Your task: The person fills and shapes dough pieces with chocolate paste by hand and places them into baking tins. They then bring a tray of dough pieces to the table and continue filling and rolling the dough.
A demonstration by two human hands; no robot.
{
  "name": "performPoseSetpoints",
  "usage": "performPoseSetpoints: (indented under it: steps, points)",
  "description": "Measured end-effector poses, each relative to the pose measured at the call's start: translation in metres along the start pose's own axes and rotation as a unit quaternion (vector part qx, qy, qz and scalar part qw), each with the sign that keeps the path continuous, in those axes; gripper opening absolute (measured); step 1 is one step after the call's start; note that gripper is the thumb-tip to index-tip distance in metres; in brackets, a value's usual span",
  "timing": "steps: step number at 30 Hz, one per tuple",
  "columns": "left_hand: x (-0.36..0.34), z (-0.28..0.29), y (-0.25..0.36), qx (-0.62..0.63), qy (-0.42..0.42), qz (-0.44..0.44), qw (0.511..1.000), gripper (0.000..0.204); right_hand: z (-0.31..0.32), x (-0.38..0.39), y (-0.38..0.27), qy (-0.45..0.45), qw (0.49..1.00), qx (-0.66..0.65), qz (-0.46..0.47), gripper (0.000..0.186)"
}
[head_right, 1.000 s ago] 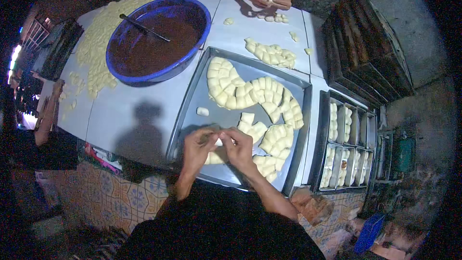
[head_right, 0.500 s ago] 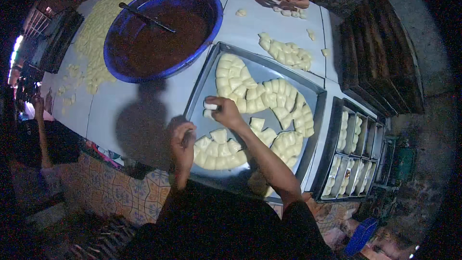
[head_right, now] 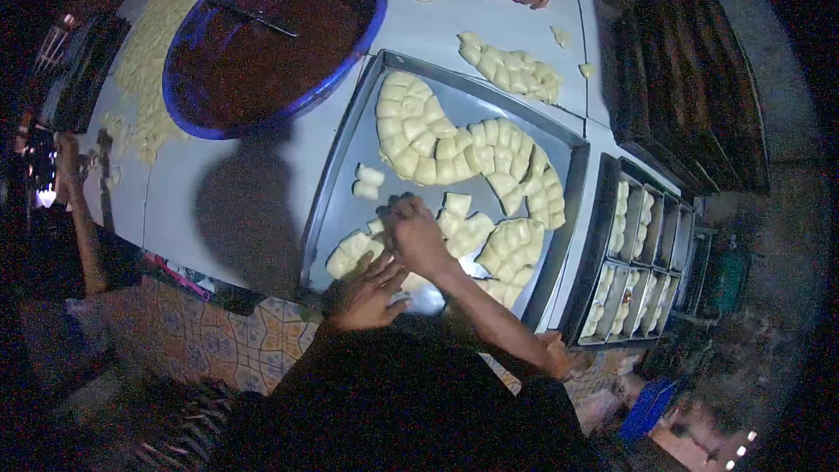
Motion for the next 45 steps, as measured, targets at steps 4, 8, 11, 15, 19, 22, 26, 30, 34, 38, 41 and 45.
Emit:
performPoseSetpoints:
  steps: [4,8,11,15,19,22,26,30,34,38,41,45]
  points:
    - [0.003,-0.017,0.005,-0.072,-0.046,0.033,0.996,0.061,-0.004,0.017,-0.001,-0.014,0.966,-0.248,-0.075,0.036]
    - [-0.005,-0.011,-0.010,0.124,-0.005,0.044,0.991,0.051,0.155,0.028,-0.032,0.321,0.915,-0.241,-0.024,0.033]
    - [-0.011,0.011,-0.019,0.652,0.116,0.171,0.730,0.050,0.166,0.034,-0.067,0.232,0.948,-0.218,0.022,0.045]
    - [-0.034,0.026,0.014,0.915,-0.016,0.128,0.382,0.053,0.126,0.050,-0.083,0.167,0.956,-0.241,-0.032,0.052]
    - [-0.039,0.027,0.016,0.887,0.028,0.100,0.449,0.053,0.120,0.059,-0.067,0.239,0.956,-0.140,-0.096,0.039]
    - [-0.028,0.036,0.025,0.870,0.016,0.048,0.490,0.050,0.100,0.060,-0.063,0.218,0.953,-0.175,-0.116,0.029]
    - [-0.013,0.036,-0.010,0.685,0.169,0.168,0.689,0.030,0.098,0.057,-0.049,0.234,0.927,-0.255,-0.147,0.028]
    - [-0.006,0.049,-0.016,0.616,0.238,0.200,0.724,0.013,0.106,0.048,-0.037,0.231,0.916,-0.303,-0.126,0.039]
    - [-0.019,0.025,0.009,0.908,0.073,0.082,0.403,0.020,0.081,0.027,-0.064,0.166,0.906,-0.389,0.004,0.052]
    - [-0.037,0.049,0.029,0.965,-0.079,-0.030,0.248,0.098,0.052,0.032,-0.009,0.145,0.871,-0.464,-0.075,0.098]
    - [-0.070,0.100,-0.014,0.877,-0.043,-0.091,0.469,0.132,0.030,0.032,0.000,0.073,0.817,-0.562,-0.105,0.128]
    - [-0.162,0.232,-0.127,0.540,0.245,0.131,0.795,0.077,0.055,0.012,0.010,0.159,0.789,-0.580,-0.128,0.129]
Point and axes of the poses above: each hand's wrist, its own x-axis away from the middle knuckle, its own z-axis out of the back of the hand, y = z × x, the point moved 9 cm from there along -x, towards the middle knuckle, and after that the axes turned 5 degrees about z, right-handed, at the moved point
